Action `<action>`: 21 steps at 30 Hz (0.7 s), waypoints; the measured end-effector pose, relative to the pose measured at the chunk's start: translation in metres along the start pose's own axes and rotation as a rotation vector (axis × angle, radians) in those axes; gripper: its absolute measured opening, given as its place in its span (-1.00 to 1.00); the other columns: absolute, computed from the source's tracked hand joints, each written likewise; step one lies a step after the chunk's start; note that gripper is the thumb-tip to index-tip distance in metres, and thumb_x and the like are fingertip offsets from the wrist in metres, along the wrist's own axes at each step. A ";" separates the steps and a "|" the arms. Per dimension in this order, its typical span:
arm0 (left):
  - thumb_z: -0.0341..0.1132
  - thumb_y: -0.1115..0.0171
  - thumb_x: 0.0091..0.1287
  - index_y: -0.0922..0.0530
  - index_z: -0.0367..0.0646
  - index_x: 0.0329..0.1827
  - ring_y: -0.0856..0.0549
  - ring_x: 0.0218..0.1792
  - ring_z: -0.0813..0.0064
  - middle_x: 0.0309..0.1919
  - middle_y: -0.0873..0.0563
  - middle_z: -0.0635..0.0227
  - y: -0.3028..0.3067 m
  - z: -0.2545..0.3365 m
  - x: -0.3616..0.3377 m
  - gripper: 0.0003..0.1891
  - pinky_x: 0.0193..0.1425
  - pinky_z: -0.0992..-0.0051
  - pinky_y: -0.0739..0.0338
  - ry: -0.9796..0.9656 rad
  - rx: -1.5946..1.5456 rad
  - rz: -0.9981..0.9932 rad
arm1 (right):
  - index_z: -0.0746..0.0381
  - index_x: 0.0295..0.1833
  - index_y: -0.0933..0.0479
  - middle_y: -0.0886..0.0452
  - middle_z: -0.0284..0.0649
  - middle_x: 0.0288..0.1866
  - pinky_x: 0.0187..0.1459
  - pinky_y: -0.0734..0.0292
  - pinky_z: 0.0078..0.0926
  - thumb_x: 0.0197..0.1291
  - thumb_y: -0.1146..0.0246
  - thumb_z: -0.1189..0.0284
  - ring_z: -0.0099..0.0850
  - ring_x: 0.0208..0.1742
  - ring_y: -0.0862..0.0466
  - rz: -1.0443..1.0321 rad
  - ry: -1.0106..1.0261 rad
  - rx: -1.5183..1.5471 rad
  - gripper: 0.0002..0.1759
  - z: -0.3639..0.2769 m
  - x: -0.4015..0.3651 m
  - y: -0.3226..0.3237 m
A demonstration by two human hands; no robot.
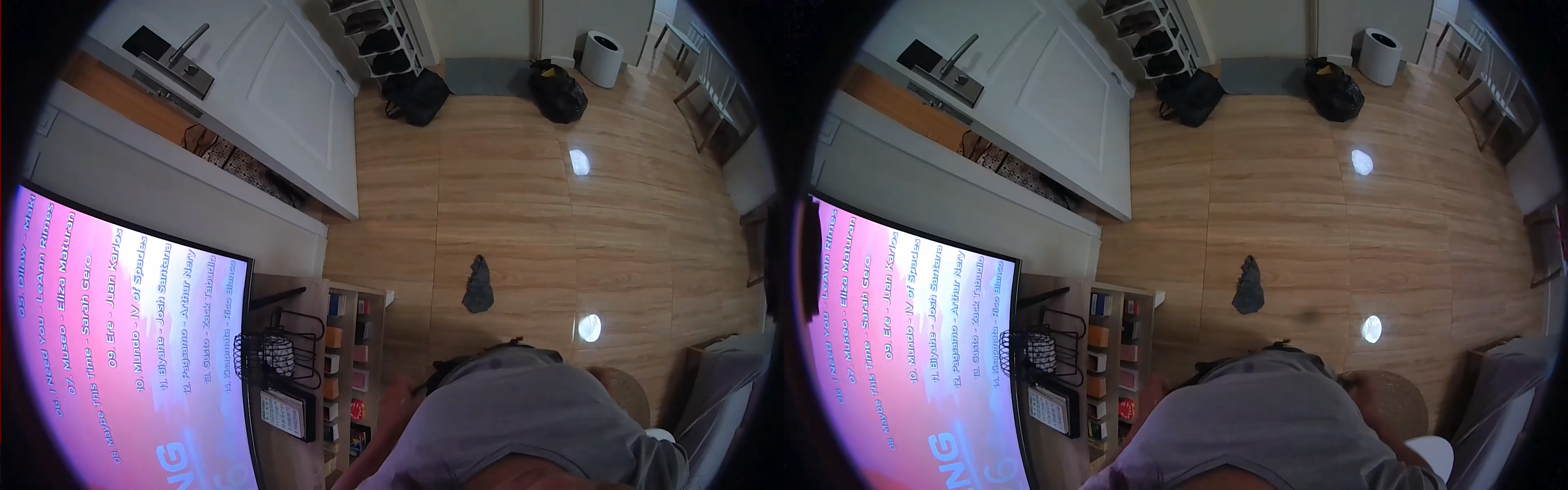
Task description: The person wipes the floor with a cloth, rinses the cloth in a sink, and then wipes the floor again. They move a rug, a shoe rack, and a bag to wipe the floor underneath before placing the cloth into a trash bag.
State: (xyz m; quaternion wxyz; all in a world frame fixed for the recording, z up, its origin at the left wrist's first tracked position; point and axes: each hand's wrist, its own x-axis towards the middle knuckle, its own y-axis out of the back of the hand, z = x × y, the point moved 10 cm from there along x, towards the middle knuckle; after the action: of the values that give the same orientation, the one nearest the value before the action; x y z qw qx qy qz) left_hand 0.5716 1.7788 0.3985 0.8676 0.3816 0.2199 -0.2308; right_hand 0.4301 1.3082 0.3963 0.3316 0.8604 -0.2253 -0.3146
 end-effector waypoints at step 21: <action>-0.43 -0.41 0.07 -0.51 -0.23 0.08 -0.68 -0.13 0.36 -0.07 -0.68 0.23 -0.058 0.080 0.004 -0.53 -0.02 0.33 -0.56 -0.338 -0.281 -0.839 | 0.35 0.01 -0.59 -0.72 -0.10 -0.13 -0.07 -0.51 -0.41 -0.03 -0.37 0.34 -0.41 -0.14 -0.65 -1.710 0.177 0.089 -0.53 -0.013 -0.001 -0.083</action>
State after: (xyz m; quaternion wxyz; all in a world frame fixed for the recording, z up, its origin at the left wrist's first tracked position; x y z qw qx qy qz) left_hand 0.5580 1.6815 0.4131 0.7664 0.0959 0.2397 -0.5881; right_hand 0.4528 1.3711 0.3449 -0.0370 0.7680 0.5149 -0.3791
